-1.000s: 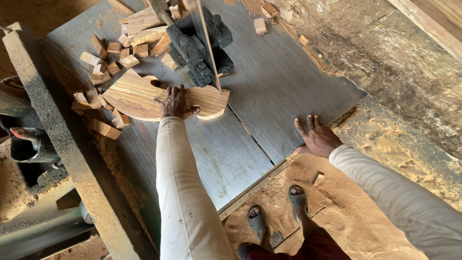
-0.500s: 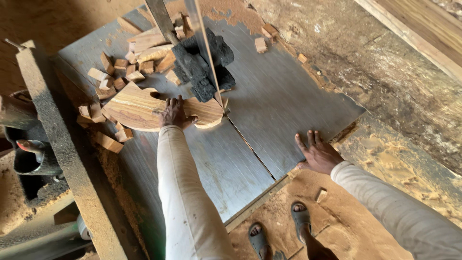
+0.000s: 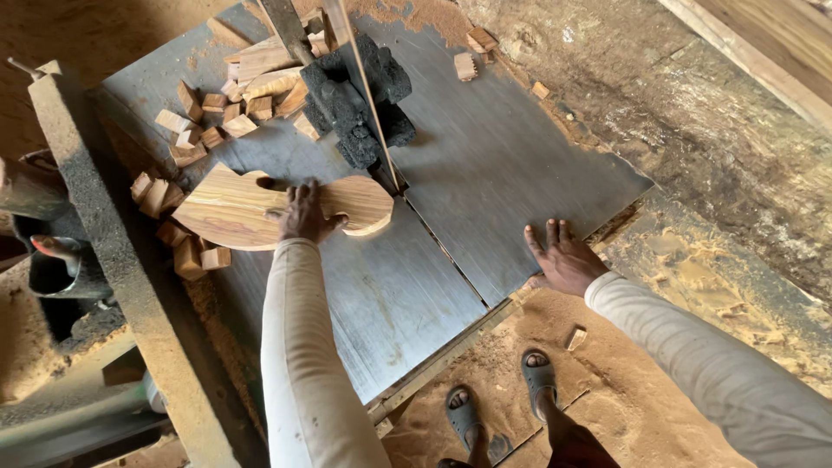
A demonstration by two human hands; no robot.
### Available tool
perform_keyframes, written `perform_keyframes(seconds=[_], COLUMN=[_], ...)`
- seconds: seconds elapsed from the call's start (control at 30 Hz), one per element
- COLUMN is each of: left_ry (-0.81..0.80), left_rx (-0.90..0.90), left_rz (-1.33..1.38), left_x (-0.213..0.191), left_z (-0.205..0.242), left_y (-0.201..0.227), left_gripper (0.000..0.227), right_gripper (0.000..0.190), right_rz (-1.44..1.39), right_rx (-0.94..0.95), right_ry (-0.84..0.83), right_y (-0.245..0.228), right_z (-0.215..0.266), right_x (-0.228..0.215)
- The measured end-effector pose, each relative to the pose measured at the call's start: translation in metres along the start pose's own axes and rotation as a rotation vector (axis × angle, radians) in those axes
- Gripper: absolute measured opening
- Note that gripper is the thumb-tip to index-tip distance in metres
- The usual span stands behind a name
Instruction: The person shapes a curved wooden block using a band saw, guided by hand across the cutting blade.
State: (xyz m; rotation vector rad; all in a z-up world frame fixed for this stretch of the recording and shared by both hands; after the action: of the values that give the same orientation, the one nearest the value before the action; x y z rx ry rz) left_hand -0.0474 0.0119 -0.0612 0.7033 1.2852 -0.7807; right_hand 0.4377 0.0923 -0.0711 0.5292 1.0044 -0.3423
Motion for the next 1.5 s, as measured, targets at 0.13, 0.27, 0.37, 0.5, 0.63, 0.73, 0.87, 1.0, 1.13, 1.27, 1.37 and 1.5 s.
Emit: perform_keyframes(seconds=[0.13, 0.27, 0.37, 0.5, 0.63, 0.73, 0.87, 1.0, 1.13, 1.27, 1.37, 1.5], left_ry=[0.038, -0.072, 0.116, 0.149, 0.139, 0.145, 0.126, 0.128, 0.119, 0.121, 0.143, 0.144], left_rx=[0.151, 0.214, 0.277, 0.301, 0.254, 0.257, 0.234, 0.233, 0.218, 0.200, 0.192, 0.202], left_rz=[0.002, -0.016, 0.139, 0.216, 0.224, 0.237, 0.219, 0.198, 0.211, 0.206, 0.230, 0.238], left_x=[-0.003, 0.001, -0.015, -0.017, -0.020, -0.018, -0.015, -0.012, -0.011, -0.012, -0.013, -0.013], left_z=[0.020, 0.037, 0.047, 0.041, 0.029, 0.027, 0.022, 0.018, 0.016, 0.013, 0.011, 0.011], left_y=[0.026, 0.048, 0.050, 0.051, 0.044, 0.040, 0.037, 0.036, 0.034, 0.034, 0.032, 0.030], left_gripper=[0.109, 0.096, 0.097, 0.104, 0.101, 0.102, 0.104, 0.104, 0.107, 0.105, 0.105, 0.102], right_gripper=[0.110, 0.111, 0.110, 0.111, 0.108, 0.111, 0.111, 0.111, 0.112, 0.111, 0.111, 0.111], right_rz=[0.032, 0.035, 0.015, 0.012, 0.003, 0.009, 0.001, 0.032, 0.031, 0.000, -0.008, -0.046], right_rx=[-0.012, -0.016, -0.012, 0.003, 0.010, -0.023, 0.002, -0.016, -0.002, 0.005, 0.009, 0.032], right_ry=[-0.045, 0.023, 0.015, -0.020, -0.023, 0.028, -0.022, 0.004, -0.006, -0.009, -0.009, 0.017], right_y=[0.000, -0.001, -0.001, -0.002, 0.001, -0.002, -0.001, -0.002, -0.001, -0.003, -0.002, -0.002], right_z=[0.001, 0.001, 0.003, 0.005, 0.007, 0.002, 0.002, 0.001, 0.002, 0.006, 0.005, 0.006], right_x=[0.005, -0.001, -0.004, -0.003, -0.001, 0.000, 0.005, 0.004, 0.004, -0.004, -0.006, -0.003])
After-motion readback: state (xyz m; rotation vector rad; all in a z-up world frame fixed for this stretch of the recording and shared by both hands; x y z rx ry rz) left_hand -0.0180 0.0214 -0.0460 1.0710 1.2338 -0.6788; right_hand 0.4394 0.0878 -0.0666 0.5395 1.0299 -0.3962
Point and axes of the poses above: each hand's wrist, its own z-axis away from the middle knuckle, its own x-axis out of the palm, y = z × x, the point moved 9 cm from there along -z, towards the middle knuckle, and after that the axes turned 5 degrees about y, right-handed, at the moved point
